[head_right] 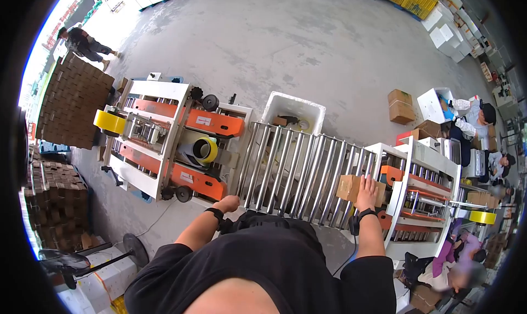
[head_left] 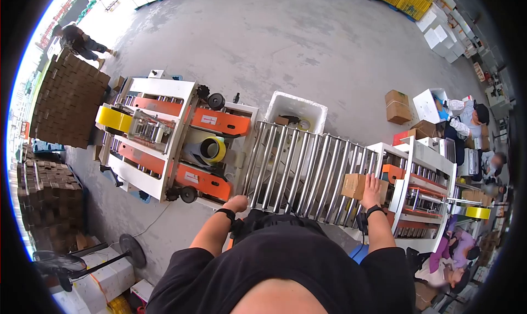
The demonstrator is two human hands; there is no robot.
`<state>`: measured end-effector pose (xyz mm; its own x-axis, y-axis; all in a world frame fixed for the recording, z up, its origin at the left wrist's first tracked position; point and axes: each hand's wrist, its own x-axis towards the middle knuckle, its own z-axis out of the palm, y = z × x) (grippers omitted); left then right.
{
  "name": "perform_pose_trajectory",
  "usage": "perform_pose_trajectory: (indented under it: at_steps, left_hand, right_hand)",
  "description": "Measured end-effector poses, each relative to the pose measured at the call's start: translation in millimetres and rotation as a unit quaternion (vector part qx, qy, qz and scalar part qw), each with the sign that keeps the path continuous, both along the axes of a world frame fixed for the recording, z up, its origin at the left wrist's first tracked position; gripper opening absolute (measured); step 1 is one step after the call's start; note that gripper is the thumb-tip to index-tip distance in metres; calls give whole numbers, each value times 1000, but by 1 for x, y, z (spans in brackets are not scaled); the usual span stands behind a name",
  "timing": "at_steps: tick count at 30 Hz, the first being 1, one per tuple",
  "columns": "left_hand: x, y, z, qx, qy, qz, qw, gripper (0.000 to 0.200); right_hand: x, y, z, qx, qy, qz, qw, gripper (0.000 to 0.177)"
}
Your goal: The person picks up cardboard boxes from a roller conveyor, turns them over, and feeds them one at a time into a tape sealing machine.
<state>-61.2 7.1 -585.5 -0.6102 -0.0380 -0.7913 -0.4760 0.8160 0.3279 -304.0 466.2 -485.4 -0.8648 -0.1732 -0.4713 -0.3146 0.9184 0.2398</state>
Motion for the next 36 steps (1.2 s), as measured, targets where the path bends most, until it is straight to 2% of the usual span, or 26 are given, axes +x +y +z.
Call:
perform_pose_trajectory:
  at_steps: [2, 4, 6, 7, 12, 13, 16, 17, 18, 20, 21, 23, 24, 26, 29, 32, 36]
  left_hand:
    - [1, 4, 1, -13, 25, 32, 999, 20]
    - [-1, 8, 14, -23, 45, 65, 997, 20]
    - [2, 7, 10, -31, 62, 83, 994, 21]
    - [4, 7, 12, -28, 61, 79, 995, 22]
    - [23, 4, -13, -20, 22, 35, 999, 30]
    - [23, 4, -11, -16, -5, 34, 999, 39]
    - [27, 7, -10, -27, 29, 124, 992, 52]
    - [13, 11, 27, -32, 38, 151, 987, 60]
    - [8, 13, 37, -41, 86, 174, 980, 57]
    - [4, 13, 49, -62, 180, 218, 957, 53]
    - [0, 14, 54, -63, 218, 217, 950, 54]
    - [-9, 17, 65, -63, 289, 217, 930, 55]
    - [-15, 21, 69, -55, 288, 208, 933, 55]
    - [-28, 26, 76, -37, 287, 185, 939, 56]
    - [-51, 34, 83, -9, 289, 87, 953, 54]
    - [-70, 46, 94, -77, 308, 23, 948, 56]
    - [-91, 46, 88, -99, 198, -12, 975, 53]
  right_hand:
    - [-8, -14, 0, -20, 12, 2, 1000, 116]
    - [-10, -37, 21, -69, 24, -40, 997, 104]
    - [-10, -56, 20, -130, 28, -87, 987, 103]
    - [-7, -66, 12, -152, 29, -77, 985, 105]
    - [35, -166, 11, -247, -23, 113, 962, 100]
    - [43, -185, 11, -271, -35, 159, 949, 99]
    - [56, -244, 4, -234, -204, 275, 910, 100]
    - [60, -257, 3, -224, -231, 311, 894, 100]
    - [62, -268, 1, -214, -256, 347, 876, 100]
    - [62, -286, -4, -237, -257, 328, 877, 94]
    - [59, -288, -12, -280, -205, 317, 883, 88]
    - [46, -286, -21, -350, -50, 253, 900, 59]
    - [38, -276, -50, -302, 64, 251, 917, 52]
    - [29, -261, -30, -298, 2, 99, 949, 46]
    - [23, -234, -39, -304, 49, 157, 938, 40]
    - [42, -229, -27, -333, -17, 146, 932, 35]
    - [76, -252, -14, -241, -67, 50, 967, 35]
